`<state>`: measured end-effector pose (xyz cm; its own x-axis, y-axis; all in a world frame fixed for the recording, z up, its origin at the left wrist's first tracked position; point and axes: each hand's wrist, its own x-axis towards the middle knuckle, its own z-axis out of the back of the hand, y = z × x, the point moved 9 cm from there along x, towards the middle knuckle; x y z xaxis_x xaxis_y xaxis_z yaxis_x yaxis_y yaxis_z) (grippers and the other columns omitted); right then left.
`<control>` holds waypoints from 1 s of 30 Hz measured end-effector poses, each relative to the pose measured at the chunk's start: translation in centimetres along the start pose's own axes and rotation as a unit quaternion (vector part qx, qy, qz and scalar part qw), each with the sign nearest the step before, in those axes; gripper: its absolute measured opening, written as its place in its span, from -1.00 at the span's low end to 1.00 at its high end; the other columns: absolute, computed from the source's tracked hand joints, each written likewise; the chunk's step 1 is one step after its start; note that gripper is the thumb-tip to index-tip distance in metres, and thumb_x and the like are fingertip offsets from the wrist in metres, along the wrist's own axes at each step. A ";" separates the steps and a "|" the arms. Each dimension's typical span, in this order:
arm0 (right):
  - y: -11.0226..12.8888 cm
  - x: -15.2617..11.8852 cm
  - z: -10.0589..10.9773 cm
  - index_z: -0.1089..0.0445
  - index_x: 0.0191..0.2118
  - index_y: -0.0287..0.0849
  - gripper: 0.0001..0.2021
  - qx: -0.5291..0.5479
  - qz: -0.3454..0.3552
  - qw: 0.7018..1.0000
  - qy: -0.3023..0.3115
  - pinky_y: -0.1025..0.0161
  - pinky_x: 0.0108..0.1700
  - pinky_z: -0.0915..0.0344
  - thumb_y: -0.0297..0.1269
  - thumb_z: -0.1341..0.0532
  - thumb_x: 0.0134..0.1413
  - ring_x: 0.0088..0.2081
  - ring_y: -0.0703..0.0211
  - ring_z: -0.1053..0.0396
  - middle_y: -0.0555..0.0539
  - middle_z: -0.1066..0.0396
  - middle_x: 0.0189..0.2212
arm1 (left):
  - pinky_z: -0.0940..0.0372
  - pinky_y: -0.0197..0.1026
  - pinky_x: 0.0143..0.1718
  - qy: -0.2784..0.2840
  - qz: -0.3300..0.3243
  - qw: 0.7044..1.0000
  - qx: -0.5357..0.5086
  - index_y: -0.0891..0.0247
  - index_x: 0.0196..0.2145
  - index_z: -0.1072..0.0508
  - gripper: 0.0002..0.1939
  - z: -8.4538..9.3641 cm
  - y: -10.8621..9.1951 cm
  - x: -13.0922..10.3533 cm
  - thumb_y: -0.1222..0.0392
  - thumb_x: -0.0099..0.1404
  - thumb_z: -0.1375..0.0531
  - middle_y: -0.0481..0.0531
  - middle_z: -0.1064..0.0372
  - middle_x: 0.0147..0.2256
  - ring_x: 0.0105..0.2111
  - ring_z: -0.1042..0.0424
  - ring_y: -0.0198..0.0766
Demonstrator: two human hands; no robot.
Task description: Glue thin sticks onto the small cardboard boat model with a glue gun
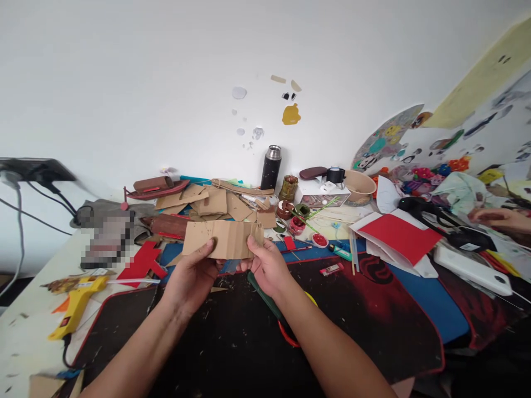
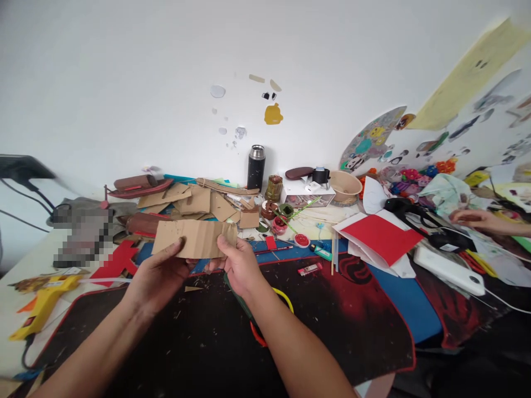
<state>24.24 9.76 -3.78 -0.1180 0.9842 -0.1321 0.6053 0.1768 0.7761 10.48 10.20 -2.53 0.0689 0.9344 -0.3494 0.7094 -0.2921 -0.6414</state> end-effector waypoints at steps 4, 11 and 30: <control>-0.6 0.2 0.0 -0.48 -0.24 -0.14 -0.49 0.025 0.009 1.000 -0.010 0.25 -0.49 -0.39 0.17 -0.54 -0.10 -0.64 0.35 -0.15 0.06 -0.41 -0.51 | -0.55 -0.23 -0.35 -0.019 0.005 0.999 -0.051 0.31 -0.17 -0.60 -0.74 -0.1 0.9 0.3 0.35 0.14 -0.42 0.12 -0.64 -0.21 -0.29 -0.60 -0.15; -1.5 0.7 -1.0 -0.43 -0.21 -0.14 -0.45 0.052 -0.007 0.998 0.031 0.30 -0.53 -0.30 0.21 -0.53 -0.10 -0.66 0.39 -0.03 0.15 -0.31 -0.59 | -0.46 -0.18 -0.59 0.035 0.015 0.998 -0.051 0.25 -0.20 -0.57 -0.77 -1.1 1.9 -0.1 0.23 0.17 -0.43 0.09 -0.60 -0.34 -0.52 -0.50 -0.15; -0.1 1.6 1.7 -0.50 -0.32 -0.17 -0.43 -0.052 0.027 0.998 -0.040 0.24 -0.47 -0.40 0.30 -0.48 -0.11 -0.62 0.32 -0.25 0.03 -0.44 -0.51 | 0.06 -0.49 -0.75 0.008 -0.124 0.990 0.071 0.30 -0.44 -0.39 -0.57 0.7 -2.0 1.2 0.17 -0.02 -0.58 -0.23 -0.18 -0.58 -0.72 -0.04 -0.59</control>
<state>25.35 11.31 -5.08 -0.0221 0.9908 -0.1336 0.5245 0.1253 0.8421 8.64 11.74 -2.13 -0.0820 0.9838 -0.1595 0.5998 -0.0791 -0.7962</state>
